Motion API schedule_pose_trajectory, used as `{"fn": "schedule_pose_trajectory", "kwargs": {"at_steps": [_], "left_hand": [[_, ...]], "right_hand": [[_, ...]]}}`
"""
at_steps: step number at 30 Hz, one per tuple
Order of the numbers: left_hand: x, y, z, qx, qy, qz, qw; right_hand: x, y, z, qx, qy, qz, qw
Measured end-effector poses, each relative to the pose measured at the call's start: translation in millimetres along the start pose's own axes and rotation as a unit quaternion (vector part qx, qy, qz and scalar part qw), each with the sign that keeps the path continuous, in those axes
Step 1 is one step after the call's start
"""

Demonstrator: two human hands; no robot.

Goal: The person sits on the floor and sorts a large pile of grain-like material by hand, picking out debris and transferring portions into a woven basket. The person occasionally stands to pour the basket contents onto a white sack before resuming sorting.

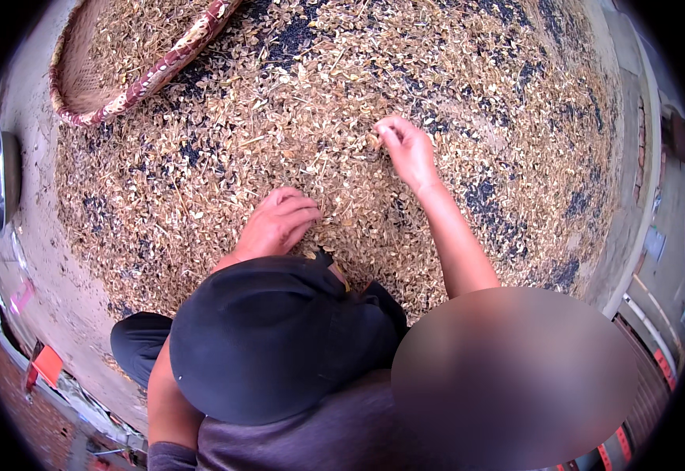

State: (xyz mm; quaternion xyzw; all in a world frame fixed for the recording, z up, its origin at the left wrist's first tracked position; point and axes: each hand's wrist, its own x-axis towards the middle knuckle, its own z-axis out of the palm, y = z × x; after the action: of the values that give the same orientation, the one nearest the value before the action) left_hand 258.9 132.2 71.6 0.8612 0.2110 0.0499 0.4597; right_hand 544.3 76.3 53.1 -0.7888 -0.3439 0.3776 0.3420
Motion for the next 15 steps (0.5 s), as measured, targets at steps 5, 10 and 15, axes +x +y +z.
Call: {"fn": "schedule_pose_trajectory", "kwargs": {"at_steps": [5,10,15], "left_hand": [[6.7,-3.3,14.6,0.185,-0.152,0.082,0.967],[23.1,-33.1,-11.0,0.278,-0.092,-0.039,0.955],[27.7,-36.4,-41.6,0.227,0.055,-0.113,0.966]], "right_hand": [[-72.2,-0.8,37.3,-0.235,-0.161,-0.275,0.918],[-32.5,43.0,4.4,-0.365,-0.059,-0.167,0.914],[-17.3,64.8,-59.3,-0.321,0.017,0.019,0.947]]}}
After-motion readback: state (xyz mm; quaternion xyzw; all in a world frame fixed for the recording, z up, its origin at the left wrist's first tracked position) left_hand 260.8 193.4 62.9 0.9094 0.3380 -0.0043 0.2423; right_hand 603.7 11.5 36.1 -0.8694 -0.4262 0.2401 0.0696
